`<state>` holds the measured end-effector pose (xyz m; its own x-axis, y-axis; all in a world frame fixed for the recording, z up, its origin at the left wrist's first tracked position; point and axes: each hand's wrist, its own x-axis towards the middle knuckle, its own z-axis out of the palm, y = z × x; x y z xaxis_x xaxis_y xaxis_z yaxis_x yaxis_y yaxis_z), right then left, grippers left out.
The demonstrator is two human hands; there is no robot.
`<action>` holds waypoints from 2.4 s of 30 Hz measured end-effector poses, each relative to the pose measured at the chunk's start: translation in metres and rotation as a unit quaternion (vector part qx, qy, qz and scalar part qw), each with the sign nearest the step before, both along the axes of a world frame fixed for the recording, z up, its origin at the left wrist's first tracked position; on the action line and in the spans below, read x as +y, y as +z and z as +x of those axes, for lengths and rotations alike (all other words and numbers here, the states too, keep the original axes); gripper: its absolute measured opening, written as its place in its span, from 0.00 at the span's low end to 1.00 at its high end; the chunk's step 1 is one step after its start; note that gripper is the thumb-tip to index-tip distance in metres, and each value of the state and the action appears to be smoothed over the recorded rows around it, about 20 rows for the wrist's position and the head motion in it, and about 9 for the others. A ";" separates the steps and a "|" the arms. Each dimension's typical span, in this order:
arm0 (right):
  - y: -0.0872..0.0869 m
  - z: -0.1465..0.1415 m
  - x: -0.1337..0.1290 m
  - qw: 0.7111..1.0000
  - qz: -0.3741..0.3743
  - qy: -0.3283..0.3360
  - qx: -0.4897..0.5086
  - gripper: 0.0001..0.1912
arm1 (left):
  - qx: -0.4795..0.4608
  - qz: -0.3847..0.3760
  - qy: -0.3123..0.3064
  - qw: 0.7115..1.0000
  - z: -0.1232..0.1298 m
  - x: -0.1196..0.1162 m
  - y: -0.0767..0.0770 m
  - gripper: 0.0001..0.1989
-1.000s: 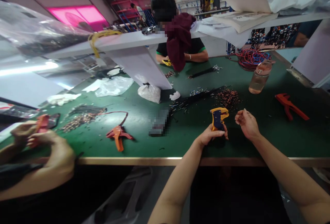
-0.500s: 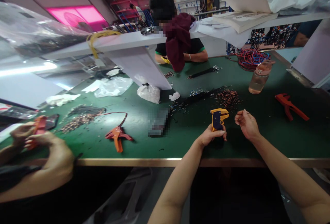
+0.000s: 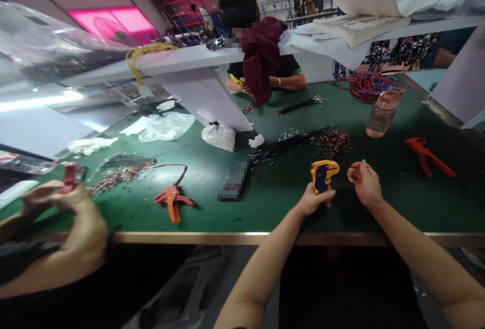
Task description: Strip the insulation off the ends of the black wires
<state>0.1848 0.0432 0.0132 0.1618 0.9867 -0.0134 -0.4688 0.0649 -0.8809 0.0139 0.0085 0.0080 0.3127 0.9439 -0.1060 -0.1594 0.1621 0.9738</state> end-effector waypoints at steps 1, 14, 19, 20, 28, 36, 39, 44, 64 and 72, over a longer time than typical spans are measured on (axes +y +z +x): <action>0.000 -0.001 -0.001 1.000 0.001 -0.001 -0.002 0.25 | -0.003 -0.002 0.026 1.000 0.003 0.001 -0.002 0.24; 0.004 0.002 -0.004 0.997 0.032 -0.052 -0.053 0.23 | -0.196 -0.029 0.136 0.971 -0.013 0.011 0.003 0.20; 0.011 0.004 -0.020 0.961 0.154 -0.051 -0.225 0.16 | -0.147 0.000 0.151 0.978 -0.009 0.009 0.002 0.22; 0.013 0.005 -0.022 0.947 0.187 -0.037 -0.259 0.14 | -0.132 0.008 0.150 0.980 -0.008 0.008 0.002 0.23; 0.016 0.002 -0.026 0.861 0.338 0.028 -0.380 0.09 | -0.066 0.053 0.128 0.988 -0.011 0.005 0.003 0.21; 0.015 -0.002 -0.026 0.828 0.395 0.047 -0.395 0.11 | -0.013 0.077 0.098 0.992 -0.011 0.006 0.002 0.19; 0.013 -0.003 -0.026 0.812 0.407 0.041 -0.416 0.12 | -0.019 0.078 0.095 0.992 -0.011 0.005 0.002 0.19; 0.012 -0.003 -0.026 0.826 0.394 0.049 -0.401 0.11 | -0.014 0.088 0.097 0.991 -0.011 0.006 0.001 0.18; 0.018 -0.006 -0.029 0.728 0.496 -0.010 -0.473 0.13 | 0.049 0.077 0.157 0.983 -0.010 0.008 -0.003 0.18; 0.017 -0.005 -0.028 0.733 0.495 -0.005 -0.466 0.13 | 0.085 0.074 0.171 0.979 -0.010 0.007 -0.003 0.21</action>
<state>0.1798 0.0149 0.0303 -0.3480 0.4366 0.8297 0.3123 0.8884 -0.3365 0.0035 0.0151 0.0050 -0.0337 0.9993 0.0160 -0.0140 -0.0165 0.9998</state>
